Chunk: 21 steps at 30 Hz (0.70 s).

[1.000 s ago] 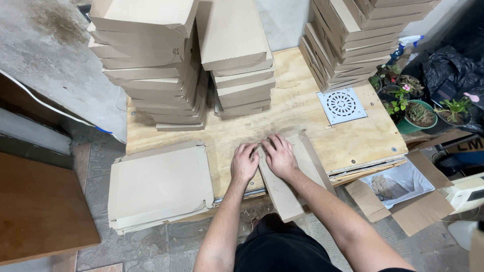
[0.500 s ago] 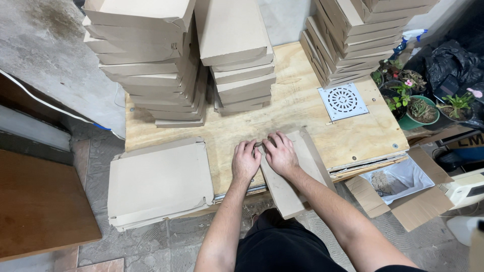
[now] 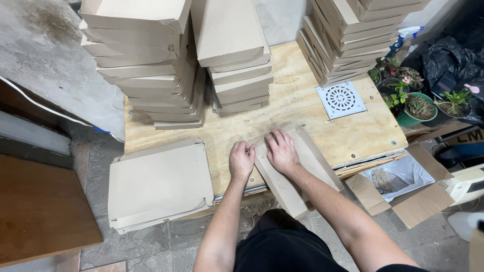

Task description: The person assembles flat-packed cardboard boxes on a wooden workbench. They fold the side flaps, insert the tabs into slots to form the box shape, and then place the completed box onto a stack. This process is repeated for multiple boxes.

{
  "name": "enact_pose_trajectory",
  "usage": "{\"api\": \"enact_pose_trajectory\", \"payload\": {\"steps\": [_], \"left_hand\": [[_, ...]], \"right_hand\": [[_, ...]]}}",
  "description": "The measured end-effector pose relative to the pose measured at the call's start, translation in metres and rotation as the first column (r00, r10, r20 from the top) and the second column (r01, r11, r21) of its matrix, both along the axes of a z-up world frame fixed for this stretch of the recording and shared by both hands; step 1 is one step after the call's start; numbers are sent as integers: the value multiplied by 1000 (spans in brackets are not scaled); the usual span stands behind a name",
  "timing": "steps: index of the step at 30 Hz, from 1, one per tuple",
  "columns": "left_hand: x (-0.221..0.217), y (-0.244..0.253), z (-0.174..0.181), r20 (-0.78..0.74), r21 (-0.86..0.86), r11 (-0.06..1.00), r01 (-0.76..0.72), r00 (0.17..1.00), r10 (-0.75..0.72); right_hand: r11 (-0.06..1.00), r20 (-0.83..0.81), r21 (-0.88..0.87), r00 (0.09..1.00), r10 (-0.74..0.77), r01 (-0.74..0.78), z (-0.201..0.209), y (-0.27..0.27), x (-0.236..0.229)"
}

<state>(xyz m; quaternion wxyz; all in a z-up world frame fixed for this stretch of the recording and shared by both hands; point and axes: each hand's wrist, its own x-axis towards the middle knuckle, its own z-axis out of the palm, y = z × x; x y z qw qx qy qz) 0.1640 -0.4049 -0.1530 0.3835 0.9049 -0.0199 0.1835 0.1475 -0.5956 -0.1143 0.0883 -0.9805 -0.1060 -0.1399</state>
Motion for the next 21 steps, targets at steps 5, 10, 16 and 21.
{"api": "enact_pose_trajectory", "payload": {"steps": [5,10,16,21], "left_hand": [[1,-2,2,13,12,1000,-12,1000,12],[-1,-3,6,11,0,998,-55,998,55],[-23,-2,57,-151,-26,998,60,987,-63],[-18,9,47,-262,-273,961,45,958,-119]], "right_hand": [[974,-14,25,975,-223,223,7,-37,10],[905,-95,33,903,-419,423,-2,-79,20],[856,-284,-37,816,-504,516,-37,-122,38],[893,-369,84,846,-385,443,-34,-124,55]]}}
